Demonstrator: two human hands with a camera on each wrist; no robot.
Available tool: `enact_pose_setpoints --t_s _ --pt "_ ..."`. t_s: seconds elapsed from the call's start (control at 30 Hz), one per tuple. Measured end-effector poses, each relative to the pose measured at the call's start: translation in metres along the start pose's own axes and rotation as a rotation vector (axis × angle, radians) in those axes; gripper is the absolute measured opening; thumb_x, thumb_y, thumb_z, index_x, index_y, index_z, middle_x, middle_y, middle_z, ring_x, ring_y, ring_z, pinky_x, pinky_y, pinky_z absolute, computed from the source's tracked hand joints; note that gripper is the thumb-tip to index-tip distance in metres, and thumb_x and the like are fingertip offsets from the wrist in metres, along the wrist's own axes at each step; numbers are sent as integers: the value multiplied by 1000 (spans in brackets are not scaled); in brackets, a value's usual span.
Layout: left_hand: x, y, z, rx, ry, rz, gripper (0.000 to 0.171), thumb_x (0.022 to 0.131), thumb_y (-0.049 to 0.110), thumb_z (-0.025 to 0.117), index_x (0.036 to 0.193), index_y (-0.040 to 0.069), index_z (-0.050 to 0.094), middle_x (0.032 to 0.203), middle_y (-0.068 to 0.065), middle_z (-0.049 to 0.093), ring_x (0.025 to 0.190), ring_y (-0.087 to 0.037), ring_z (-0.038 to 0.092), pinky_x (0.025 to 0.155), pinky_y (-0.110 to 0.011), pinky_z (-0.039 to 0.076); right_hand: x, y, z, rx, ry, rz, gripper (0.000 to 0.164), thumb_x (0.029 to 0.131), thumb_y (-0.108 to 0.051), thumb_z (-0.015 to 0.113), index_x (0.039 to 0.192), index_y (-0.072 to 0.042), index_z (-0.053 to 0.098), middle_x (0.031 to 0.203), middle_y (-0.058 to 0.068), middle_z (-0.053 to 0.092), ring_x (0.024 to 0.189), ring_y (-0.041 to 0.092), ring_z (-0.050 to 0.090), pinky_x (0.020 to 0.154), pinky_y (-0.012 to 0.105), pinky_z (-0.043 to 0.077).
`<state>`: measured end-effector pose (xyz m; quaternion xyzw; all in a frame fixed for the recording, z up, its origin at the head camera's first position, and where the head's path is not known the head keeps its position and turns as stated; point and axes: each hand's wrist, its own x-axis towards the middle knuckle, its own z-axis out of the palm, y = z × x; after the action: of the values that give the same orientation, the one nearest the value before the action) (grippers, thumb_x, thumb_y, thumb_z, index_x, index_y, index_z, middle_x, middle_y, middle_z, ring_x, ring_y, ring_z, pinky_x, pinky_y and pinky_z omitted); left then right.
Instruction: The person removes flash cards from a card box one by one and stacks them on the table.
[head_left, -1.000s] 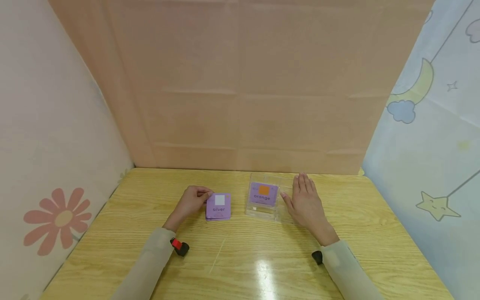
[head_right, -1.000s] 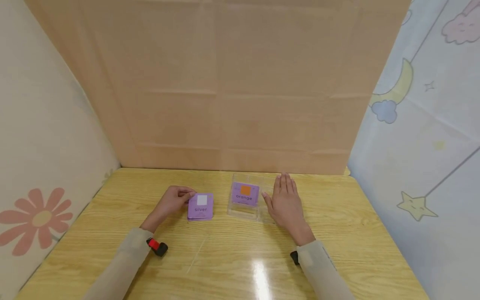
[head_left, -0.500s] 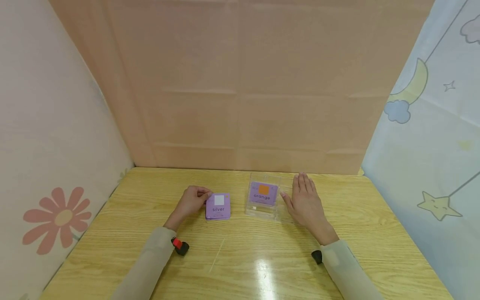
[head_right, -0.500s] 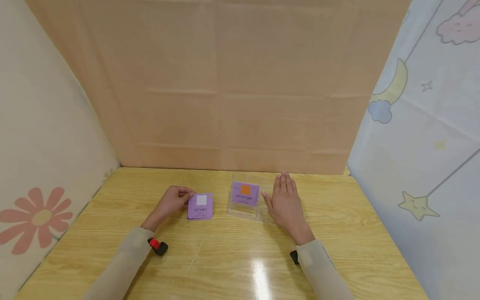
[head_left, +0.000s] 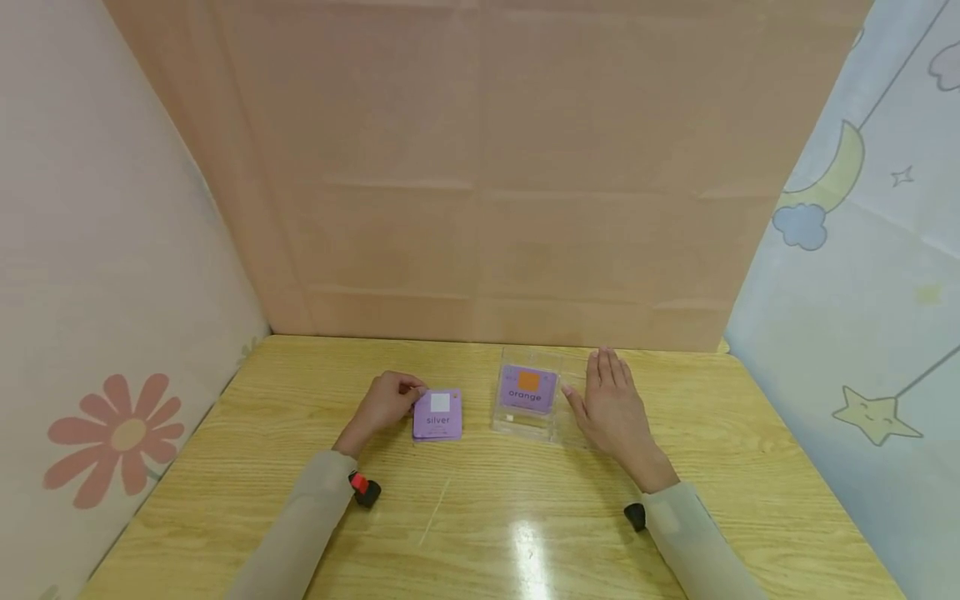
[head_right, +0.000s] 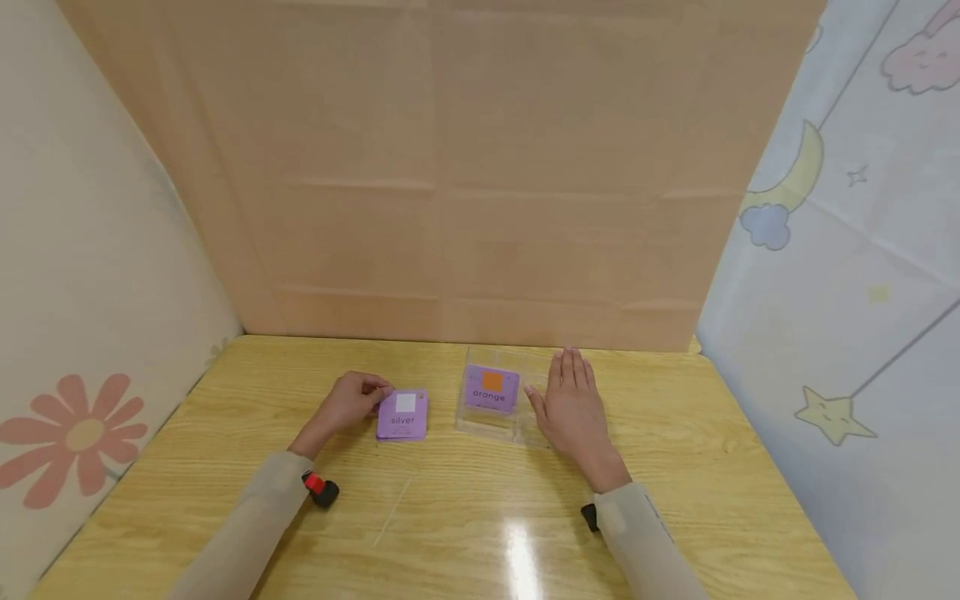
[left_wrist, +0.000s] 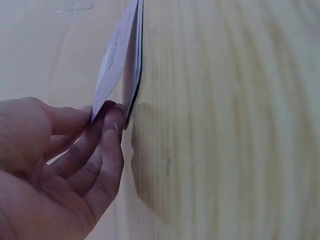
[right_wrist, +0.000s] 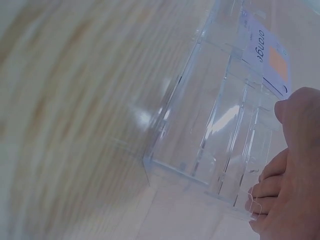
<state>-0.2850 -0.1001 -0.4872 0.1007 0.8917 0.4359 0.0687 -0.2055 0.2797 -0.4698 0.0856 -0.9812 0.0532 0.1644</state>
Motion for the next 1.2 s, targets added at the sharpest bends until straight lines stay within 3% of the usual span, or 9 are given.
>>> enact_pose_setpoints --t_s 0.43,0.87,1.2 --pt "1 7 -2 180 36 56 17 102 15 68 104 5 82 91 -7 77 68 -12 56 57 -22 43 -1 0 -1 -7 5 0 78 111 -42 48 155 20 30 163 40 31 157 53 26 130 64 23" --pt "-3 13 -3 233 40 42 17 102 15 69 105 5 82 103 -10 80 73 -14 56 61 -24 41 -1 -1 -4 -22 20 -7 78 111 -42 50 154 20 32 162 40 34 156 53 29 130 64 24" --pt "-6 16 -6 270 48 63 17 101 14 70 104 3 82 97 -9 79 71 -14 57 59 -23 42 -2 -1 -6 -21 19 -11 78 111 -41 50 154 21 31 162 40 32 155 54 30 129 64 25"
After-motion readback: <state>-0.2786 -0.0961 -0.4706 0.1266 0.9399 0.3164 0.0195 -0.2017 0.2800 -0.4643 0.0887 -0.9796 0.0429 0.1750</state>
